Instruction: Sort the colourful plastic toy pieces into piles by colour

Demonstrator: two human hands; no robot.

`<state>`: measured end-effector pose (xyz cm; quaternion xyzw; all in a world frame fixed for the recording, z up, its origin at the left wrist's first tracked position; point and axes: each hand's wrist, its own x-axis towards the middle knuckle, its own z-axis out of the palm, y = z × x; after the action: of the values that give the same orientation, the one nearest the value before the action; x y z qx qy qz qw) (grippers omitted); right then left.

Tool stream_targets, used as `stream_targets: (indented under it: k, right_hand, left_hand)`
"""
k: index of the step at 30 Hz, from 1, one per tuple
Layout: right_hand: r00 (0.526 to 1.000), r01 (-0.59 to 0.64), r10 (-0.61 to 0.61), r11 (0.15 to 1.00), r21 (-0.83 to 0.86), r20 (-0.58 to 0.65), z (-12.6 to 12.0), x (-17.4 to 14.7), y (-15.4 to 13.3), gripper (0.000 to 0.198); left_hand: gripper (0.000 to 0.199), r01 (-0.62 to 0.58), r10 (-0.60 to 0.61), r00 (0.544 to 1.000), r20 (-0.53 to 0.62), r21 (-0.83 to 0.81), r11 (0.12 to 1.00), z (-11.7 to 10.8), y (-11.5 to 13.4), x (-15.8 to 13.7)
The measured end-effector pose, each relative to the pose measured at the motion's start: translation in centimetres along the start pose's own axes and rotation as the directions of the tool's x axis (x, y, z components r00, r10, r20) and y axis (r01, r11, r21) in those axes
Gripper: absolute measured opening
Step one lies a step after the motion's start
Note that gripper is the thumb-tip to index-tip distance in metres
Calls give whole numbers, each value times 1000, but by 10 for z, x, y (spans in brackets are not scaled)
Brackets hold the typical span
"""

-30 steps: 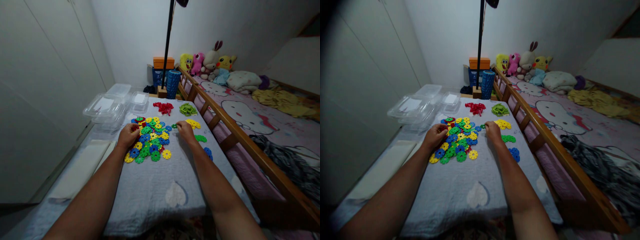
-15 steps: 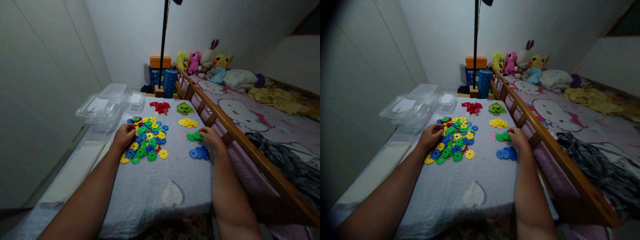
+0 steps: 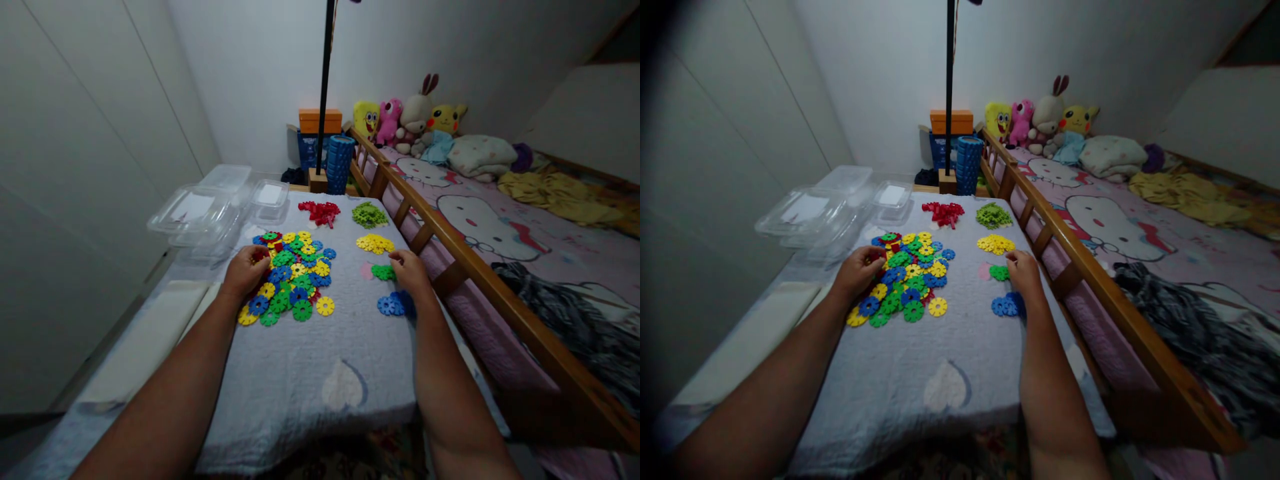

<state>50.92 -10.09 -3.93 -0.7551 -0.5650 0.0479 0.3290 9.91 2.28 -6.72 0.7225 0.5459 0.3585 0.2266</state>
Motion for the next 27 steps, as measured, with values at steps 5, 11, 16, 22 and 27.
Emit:
stream_targets:
  k: [5, 11, 16, 22, 27]
  right_hand:
    - [921, 331, -338, 941, 68, 192, 32, -13, -58, 25]
    - [809, 471, -457, 880, 56, 369, 67, -33, -98, 33]
    - [826, 476, -445, 879, -6, 346, 77, -41, -103, 49]
    - [815, 477, -435, 879, -17, 383, 82, -41, -101, 43]
    - [819, 478, -439, 878, -14, 369, 81, -39, -99, 28]
  left_hand:
    - [36, -10, 10, 1000, 6, 10, 1000, -1, 2, 0]
    - [36, -4, 4, 1000, 0, -3, 1000, -1, 1, -2]
    - [36, -15, 15, 1000, 4, -1, 1000, 0, 1, -1]
    - [34, -14, 14, 1000, 3, 7, 1000, -1, 2, -1]
    - [32, -26, 26, 1000, 3, 1, 1000, -1, 2, -1]
